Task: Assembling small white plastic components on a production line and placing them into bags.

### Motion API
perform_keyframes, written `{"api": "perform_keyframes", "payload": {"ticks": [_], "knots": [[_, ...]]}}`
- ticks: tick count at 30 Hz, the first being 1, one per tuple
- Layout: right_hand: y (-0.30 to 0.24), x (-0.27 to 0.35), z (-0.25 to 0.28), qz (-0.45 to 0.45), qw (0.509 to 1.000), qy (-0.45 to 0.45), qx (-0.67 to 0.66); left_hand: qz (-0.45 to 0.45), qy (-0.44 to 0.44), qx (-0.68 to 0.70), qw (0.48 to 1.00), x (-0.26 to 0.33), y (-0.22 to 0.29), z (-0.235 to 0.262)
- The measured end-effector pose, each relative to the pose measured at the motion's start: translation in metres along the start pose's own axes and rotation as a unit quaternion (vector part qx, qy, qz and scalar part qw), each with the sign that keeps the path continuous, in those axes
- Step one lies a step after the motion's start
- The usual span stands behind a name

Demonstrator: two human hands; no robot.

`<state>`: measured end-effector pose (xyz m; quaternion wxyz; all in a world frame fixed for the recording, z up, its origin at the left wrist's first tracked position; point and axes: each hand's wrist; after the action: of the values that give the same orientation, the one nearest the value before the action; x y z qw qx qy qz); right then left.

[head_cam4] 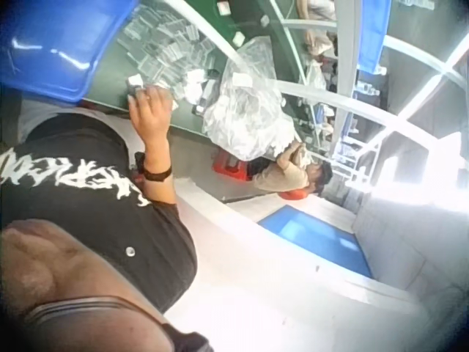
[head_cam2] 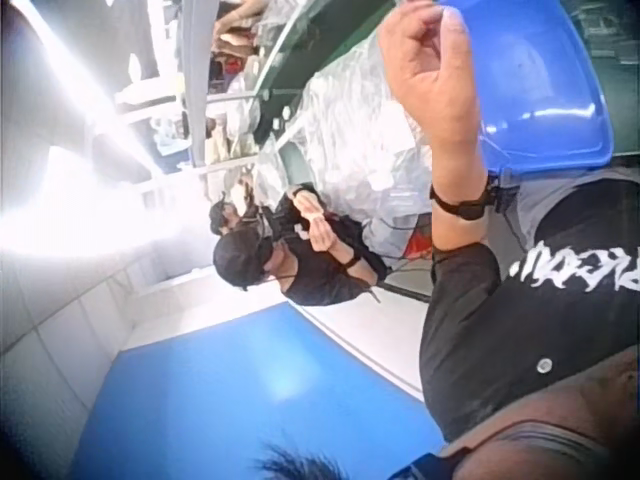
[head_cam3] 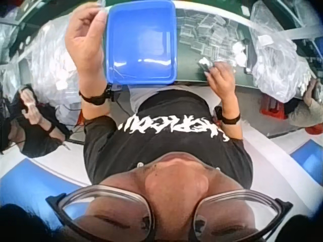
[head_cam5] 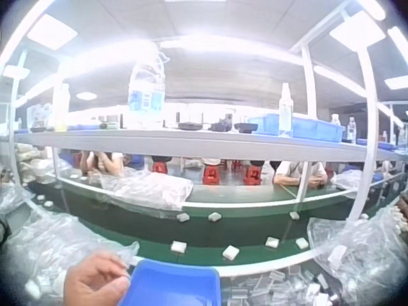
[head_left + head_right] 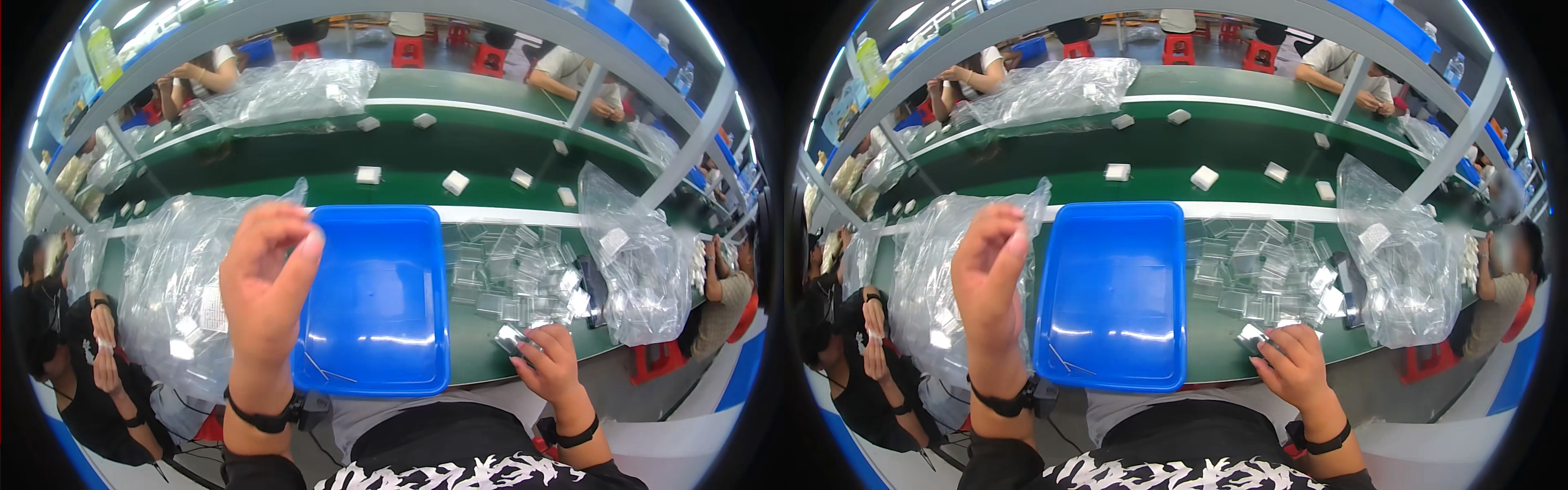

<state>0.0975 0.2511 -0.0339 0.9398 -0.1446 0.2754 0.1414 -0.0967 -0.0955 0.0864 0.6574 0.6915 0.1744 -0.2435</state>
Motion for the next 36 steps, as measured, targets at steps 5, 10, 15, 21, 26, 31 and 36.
{"api": "perform_keyframes", "payload": {"ticks": [5, 10, 15, 21, 26, 31, 36], "knots": [[0.006, 0.001, -0.023, 0.051, 0.996, -0.011, 0.077, 0.034, -0.076, 0.186, 0.979, -0.065, 0.008, -0.025], [0.013, 0.01, -0.031, 0.05, 0.994, 0.025, 0.095, 0.053, -0.179, 0.353, 0.917, -0.114, 0.011, -0.044], [0.013, 0.01, -0.021, 0.038, 0.992, 0.044, 0.109, -0.06, -0.226, 0.32, 0.918, -0.128, 0.003, -0.066], [0.009, 0.013, -0.023, 0.022, 0.994, 0.027, 0.103, -0.154, -0.262, 0.222, 0.927, -0.122, -0.019, -0.077], [0.009, 0.022, -0.025, 0.012, 0.994, 0.01, 0.11, -0.191, -0.33, 0.151, 0.912, -0.128, -0.023, -0.089], [0.017, 0.024, -0.026, 0.018, 0.993, 0.016, 0.111, -0.225, -0.359, 0.141, 0.895, -0.126, -0.024, -0.099], [0.019, 0.018, -0.032, 0.015, 0.991, 0.013, 0.134, -0.328, -0.353, 0.136, 0.865, -0.123, -0.026, -0.097]]}}
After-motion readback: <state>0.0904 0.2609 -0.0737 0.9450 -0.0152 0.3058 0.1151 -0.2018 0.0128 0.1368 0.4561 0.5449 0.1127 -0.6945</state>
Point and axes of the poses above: each hand's wrist, its own x-axis away from the middle knuckle, its own z-axis out of the back of the hand, y = z × x, and after that the axes turned 2 degrees about x, right-handed
